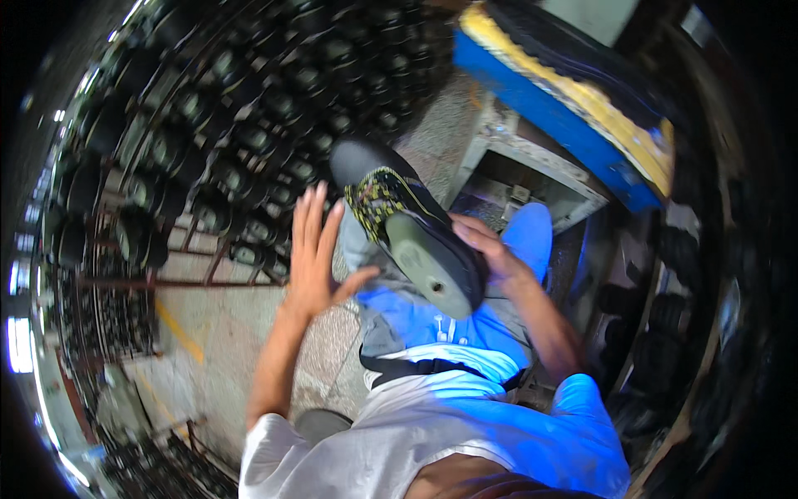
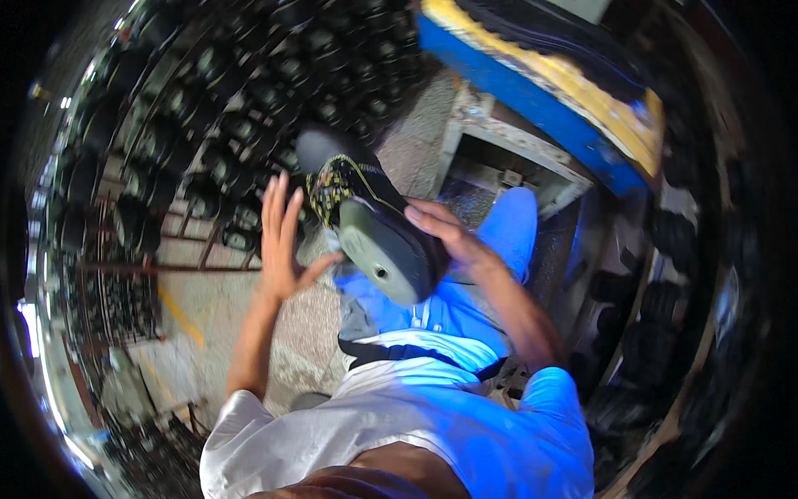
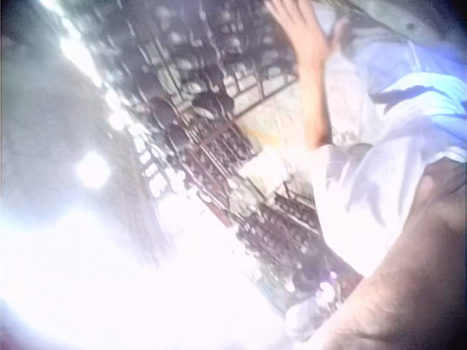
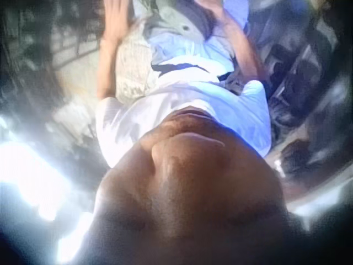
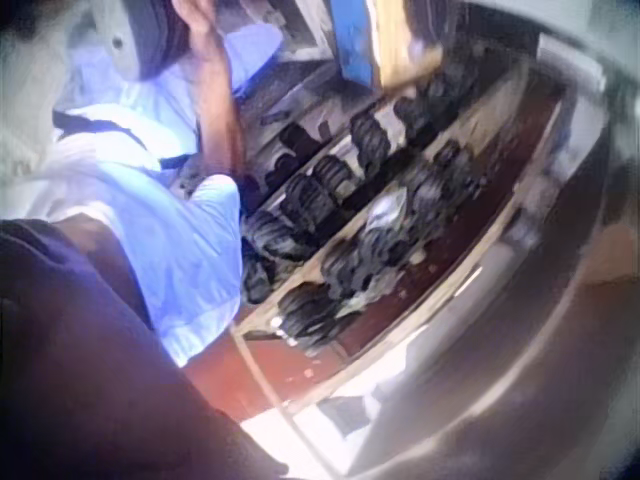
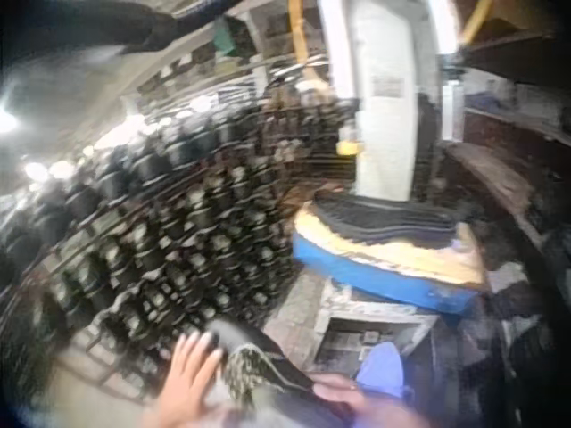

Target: The person places a shoe onto an industrial machine, uses a stylus-like tool connected to a tube to trace along the sole seam, and then places the shoe onto a storage rack.

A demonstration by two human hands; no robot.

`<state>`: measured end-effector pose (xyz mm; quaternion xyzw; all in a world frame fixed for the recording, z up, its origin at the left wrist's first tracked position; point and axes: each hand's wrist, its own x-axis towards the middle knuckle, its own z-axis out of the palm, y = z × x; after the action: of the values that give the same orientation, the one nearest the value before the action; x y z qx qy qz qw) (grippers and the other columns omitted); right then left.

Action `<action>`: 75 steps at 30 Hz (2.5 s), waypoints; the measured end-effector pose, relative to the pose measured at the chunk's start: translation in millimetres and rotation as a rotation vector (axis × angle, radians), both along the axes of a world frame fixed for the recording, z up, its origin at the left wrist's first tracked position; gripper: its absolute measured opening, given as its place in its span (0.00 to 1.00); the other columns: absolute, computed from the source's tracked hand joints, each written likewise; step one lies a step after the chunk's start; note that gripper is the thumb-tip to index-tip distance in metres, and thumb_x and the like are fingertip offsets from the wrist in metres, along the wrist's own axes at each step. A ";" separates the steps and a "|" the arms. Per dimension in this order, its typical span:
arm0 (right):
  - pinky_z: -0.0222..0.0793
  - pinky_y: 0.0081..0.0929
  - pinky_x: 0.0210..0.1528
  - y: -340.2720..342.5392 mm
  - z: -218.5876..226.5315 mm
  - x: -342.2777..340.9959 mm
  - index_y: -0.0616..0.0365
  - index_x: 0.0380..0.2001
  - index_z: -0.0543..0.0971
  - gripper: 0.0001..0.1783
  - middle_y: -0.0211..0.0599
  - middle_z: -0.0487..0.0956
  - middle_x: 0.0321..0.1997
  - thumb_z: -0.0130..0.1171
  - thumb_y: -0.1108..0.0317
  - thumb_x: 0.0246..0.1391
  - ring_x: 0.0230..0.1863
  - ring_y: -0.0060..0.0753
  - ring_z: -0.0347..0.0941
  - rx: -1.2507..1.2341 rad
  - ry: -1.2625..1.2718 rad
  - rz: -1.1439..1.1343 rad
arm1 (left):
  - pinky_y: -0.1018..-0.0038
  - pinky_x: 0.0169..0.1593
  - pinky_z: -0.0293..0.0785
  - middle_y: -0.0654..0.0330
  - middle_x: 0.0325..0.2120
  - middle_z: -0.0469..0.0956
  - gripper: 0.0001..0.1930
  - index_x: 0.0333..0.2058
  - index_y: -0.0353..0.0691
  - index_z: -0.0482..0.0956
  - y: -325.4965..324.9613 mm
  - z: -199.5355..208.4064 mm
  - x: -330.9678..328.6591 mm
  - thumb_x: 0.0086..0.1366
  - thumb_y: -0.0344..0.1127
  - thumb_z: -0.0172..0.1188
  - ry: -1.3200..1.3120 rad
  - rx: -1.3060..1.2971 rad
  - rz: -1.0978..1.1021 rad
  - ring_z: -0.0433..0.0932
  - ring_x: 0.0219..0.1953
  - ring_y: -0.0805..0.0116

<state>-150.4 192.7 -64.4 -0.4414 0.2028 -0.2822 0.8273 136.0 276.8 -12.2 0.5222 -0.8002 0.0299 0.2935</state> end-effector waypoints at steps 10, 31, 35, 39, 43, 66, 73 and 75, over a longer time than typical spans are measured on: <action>0.69 0.28 0.61 -21.7 173.4 -157.0 0.64 0.65 0.71 0.35 0.39 0.80 0.57 0.58 0.48 0.64 0.58 0.28 0.75 -0.577 0.380 -0.571 | 0.59 0.54 0.76 0.48 0.50 0.80 0.44 0.56 0.33 0.74 -165.8 140.0 -103.0 0.47 0.62 0.69 -0.316 -0.567 -0.451 0.81 0.50 0.48; 0.66 0.32 0.66 -148.7 125.6 -239.9 0.67 0.62 0.72 0.42 0.49 0.77 0.60 0.78 0.62 0.45 0.61 0.34 0.72 -0.875 0.692 -0.961 | 0.59 0.60 0.73 0.42 0.47 0.81 0.59 0.59 0.29 0.73 -329.1 196.9 -190.0 0.33 0.70 0.75 -0.333 0.088 -0.410 0.81 0.51 0.48; 0.65 0.35 0.68 -145.0 134.5 -234.0 0.69 0.63 0.69 0.44 0.51 0.75 0.63 0.78 0.62 0.46 0.63 0.38 0.72 -0.824 0.694 -0.893 | 0.61 0.64 0.69 0.41 0.56 0.76 0.61 0.65 0.30 0.64 -343.4 189.1 -167.5 0.40 0.66 0.77 -0.302 0.172 -0.529 0.75 0.59 0.49; 0.69 0.34 0.64 -136.3 144.9 -236.4 0.67 0.59 0.74 0.39 0.50 0.78 0.59 0.78 0.60 0.46 0.60 0.35 0.74 -0.805 0.634 -0.922 | 0.72 0.51 0.76 0.54 0.51 0.78 0.43 0.70 0.36 0.59 -354.1 186.0 -129.0 0.62 0.42 0.71 0.137 0.676 -0.726 0.77 0.43 0.72; 0.67 0.34 0.66 -143.0 145.5 -235.1 0.67 0.59 0.73 0.41 0.51 0.78 0.59 0.78 0.59 0.45 0.61 0.38 0.74 -0.791 0.646 -0.865 | 0.74 0.44 0.76 0.63 0.44 0.80 0.38 0.71 0.38 0.59 -345.2 176.2 -113.7 0.64 0.30 0.66 0.243 0.655 -0.749 0.75 0.36 0.76; 0.65 0.34 0.66 -147.4 128.5 -242.9 0.68 0.63 0.69 0.44 0.47 0.75 0.62 0.70 0.46 0.54 0.63 0.36 0.70 -0.819 0.640 -1.033 | 0.71 0.64 0.67 0.62 0.59 0.74 0.37 0.71 0.44 0.62 -350.5 135.9 -118.2 0.66 0.39 0.66 0.515 0.596 -0.693 0.72 0.58 0.72; 0.59 0.34 0.70 -144.3 143.0 -239.1 0.64 0.62 0.71 0.36 0.44 0.75 0.64 0.64 0.48 0.62 0.66 0.36 0.68 -0.791 0.545 -0.862 | 0.73 0.58 0.74 0.58 0.55 0.78 0.36 0.67 0.36 0.65 -341.1 149.9 -123.0 0.62 0.31 0.69 0.506 0.594 -0.657 0.77 0.53 0.71; 0.59 0.35 0.71 -144.5 140.8 -243.1 0.66 0.61 0.71 0.35 0.46 0.75 0.63 0.65 0.50 0.61 0.66 0.38 0.68 -0.788 0.575 -0.857 | 0.71 0.61 0.72 0.56 0.56 0.78 0.36 0.67 0.35 0.65 -338.0 149.2 -125.4 0.61 0.31 0.69 0.510 0.600 -0.654 0.76 0.56 0.68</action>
<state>-393.5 48.2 76.4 -0.6498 0.4554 -0.5113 0.3301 10.6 -61.1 136.9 0.2963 -0.7980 -0.4231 0.3106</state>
